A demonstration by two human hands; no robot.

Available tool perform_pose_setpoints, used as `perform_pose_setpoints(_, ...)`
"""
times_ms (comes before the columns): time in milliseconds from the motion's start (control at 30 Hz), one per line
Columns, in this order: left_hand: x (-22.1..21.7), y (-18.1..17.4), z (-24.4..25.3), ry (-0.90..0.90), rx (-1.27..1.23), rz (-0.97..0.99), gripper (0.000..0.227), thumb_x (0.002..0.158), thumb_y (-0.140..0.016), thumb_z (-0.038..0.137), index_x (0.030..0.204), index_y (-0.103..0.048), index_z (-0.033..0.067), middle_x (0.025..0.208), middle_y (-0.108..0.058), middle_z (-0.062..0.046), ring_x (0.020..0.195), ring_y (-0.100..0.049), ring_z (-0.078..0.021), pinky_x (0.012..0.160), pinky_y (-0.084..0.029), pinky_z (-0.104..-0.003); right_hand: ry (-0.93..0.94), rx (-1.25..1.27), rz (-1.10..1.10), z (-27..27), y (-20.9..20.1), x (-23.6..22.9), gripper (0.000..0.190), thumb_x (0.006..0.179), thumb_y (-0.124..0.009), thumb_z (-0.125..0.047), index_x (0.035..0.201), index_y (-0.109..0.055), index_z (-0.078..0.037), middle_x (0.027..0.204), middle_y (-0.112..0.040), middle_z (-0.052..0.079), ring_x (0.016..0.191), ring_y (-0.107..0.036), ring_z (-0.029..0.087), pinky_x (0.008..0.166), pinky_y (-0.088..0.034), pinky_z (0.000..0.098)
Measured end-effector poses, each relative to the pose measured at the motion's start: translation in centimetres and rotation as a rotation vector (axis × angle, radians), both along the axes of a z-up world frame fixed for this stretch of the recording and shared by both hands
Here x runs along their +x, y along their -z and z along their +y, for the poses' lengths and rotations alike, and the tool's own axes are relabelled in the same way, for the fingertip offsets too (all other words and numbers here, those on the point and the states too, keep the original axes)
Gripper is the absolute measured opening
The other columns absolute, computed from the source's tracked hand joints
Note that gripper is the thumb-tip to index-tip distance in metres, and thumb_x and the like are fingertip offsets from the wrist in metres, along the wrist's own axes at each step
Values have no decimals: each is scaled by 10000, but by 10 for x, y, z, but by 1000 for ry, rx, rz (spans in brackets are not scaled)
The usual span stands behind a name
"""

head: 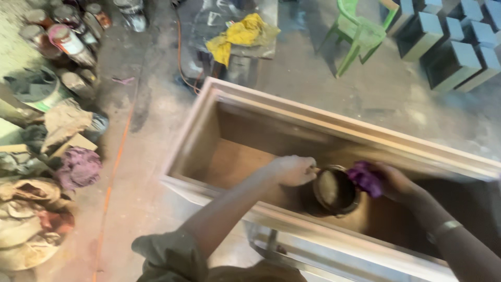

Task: The person uses a spray gun to apply a light-colored finish to the interior of a wooden cabinet. They then retrieve a can of dark liquid and use a purple cloth to wipe the interior surfaces, applying a dark stain or finish.

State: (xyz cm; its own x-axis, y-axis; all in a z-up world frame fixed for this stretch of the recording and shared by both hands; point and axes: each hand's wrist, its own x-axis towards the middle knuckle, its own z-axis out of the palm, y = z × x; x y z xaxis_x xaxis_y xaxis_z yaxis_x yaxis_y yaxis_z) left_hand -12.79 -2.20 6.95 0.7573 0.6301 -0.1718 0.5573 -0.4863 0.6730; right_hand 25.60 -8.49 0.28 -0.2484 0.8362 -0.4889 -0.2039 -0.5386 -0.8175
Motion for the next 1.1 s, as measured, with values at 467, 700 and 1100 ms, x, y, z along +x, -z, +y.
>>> perform_pose_setpoints(467, -371, -40, 72, -421, -208, -1168, 262, 980, -616, 39, 1242, -629, 52, 1135, -715, -101, 1035, -712, -190, 922, -568, -335, 675, 609, 783, 21, -163, -525, 422, 1046, -682, -266, 1350, -497, -38, 1199, -590, 162, 1128, -615, 303, 889, -567, 381)
perform_pose_setpoints(700, -572, 10, 102, -1062, -467, -1112, 248, 1025, -522, 180, 1217, -641, 77, 1131, -748, -80, 1026, -725, -195, 826, -563, -336, 262, 271, 983, 136, -127, -778, 460, 1016, -624, -297, 1376, -534, -26, 1258, -628, 180, 1114, -610, 335, 892, -531, 411)
perform_pose_setpoints(1100, -690, 173, 275, -1315, -550, -995, 355, 943, -590, 186, 1289, -590, 107, 1262, -618, -55, 1118, -594, -194, 863, -507, -374, 16, 142, 450, 389, 43, -894, 283, 1068, -533, -305, 1227, -575, -76, 1077, -657, 78, 934, -619, 216, 788, -535, 383)
